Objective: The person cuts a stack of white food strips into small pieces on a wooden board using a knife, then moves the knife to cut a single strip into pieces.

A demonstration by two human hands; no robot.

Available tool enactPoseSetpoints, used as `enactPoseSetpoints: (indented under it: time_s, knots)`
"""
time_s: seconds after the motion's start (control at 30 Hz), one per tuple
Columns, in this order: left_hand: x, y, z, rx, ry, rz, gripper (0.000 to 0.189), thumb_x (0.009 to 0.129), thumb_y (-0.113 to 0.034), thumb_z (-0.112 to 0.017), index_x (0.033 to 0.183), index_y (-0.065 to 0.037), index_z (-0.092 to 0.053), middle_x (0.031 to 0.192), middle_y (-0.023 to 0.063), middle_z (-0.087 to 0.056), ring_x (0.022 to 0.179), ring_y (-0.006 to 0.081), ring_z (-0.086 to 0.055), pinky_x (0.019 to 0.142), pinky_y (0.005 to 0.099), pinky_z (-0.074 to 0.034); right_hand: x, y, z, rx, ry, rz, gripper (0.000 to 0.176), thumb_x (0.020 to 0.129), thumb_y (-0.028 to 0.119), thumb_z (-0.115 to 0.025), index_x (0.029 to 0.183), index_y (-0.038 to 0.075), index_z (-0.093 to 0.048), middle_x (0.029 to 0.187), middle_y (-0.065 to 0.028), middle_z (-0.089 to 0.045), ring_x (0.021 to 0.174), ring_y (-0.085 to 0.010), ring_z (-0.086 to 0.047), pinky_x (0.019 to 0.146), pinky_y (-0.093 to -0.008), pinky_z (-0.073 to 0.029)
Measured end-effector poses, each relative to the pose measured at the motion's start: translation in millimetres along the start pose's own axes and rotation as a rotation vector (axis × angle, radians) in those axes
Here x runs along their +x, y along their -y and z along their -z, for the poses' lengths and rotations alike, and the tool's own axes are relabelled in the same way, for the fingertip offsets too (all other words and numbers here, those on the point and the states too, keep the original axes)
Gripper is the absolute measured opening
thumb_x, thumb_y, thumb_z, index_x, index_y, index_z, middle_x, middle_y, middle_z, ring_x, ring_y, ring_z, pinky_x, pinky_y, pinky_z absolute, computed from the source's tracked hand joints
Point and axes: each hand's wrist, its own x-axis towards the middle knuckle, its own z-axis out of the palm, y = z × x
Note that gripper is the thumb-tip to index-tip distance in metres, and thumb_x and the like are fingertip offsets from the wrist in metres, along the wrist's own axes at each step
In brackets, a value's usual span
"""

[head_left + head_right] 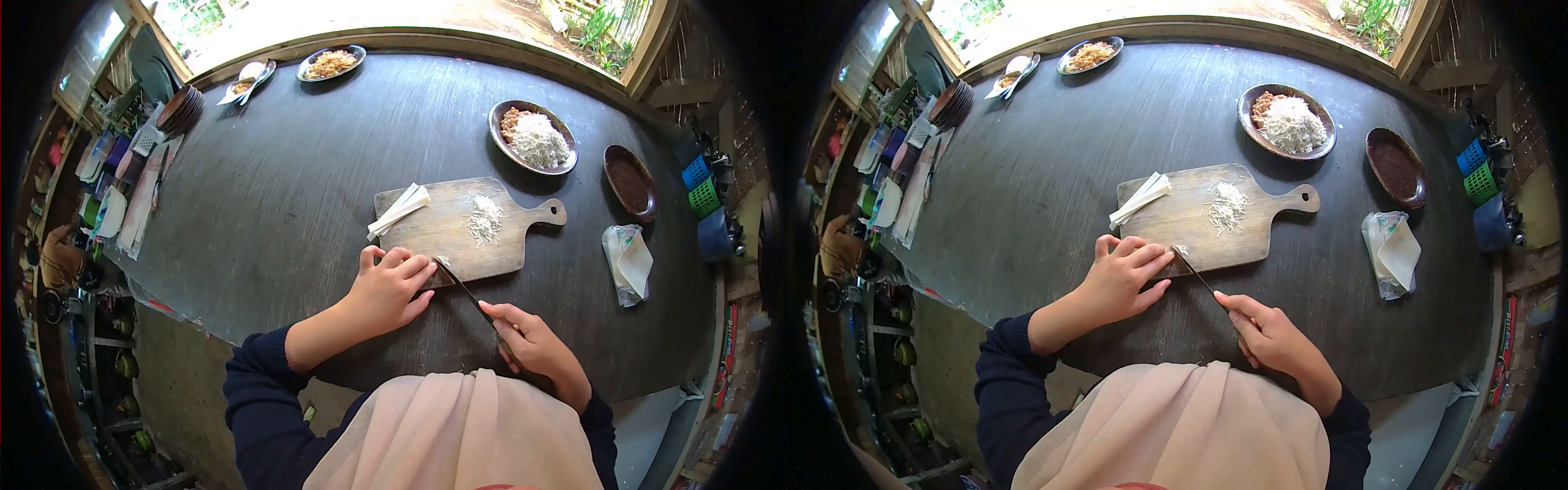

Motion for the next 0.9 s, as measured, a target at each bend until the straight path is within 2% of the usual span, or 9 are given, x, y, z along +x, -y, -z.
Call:
enactPoseSetpoints:
  time_s: [0.9]
  knots:
    - [0.0, 1.5, -0.8, -0.037, 0.004, 0.000, 0.040, 0.088, -0.034, -0.067, 0.120, -0.011, -0.067, 0.117, -0.0018, -0.063, 0.110, 0.0150, -0.053, 0.091, 0.0414, -0.029, -1.9, 2.1, -0.1, -0.019, 0.005, 0.002, 0.038, 0.103, 0.007, -0.045, 0.140, 0.010, -0.053, 0.057, -0.0012, -0.051, 0.044, -0.0075, -0.048, 0.048, -0.0254, -0.043]
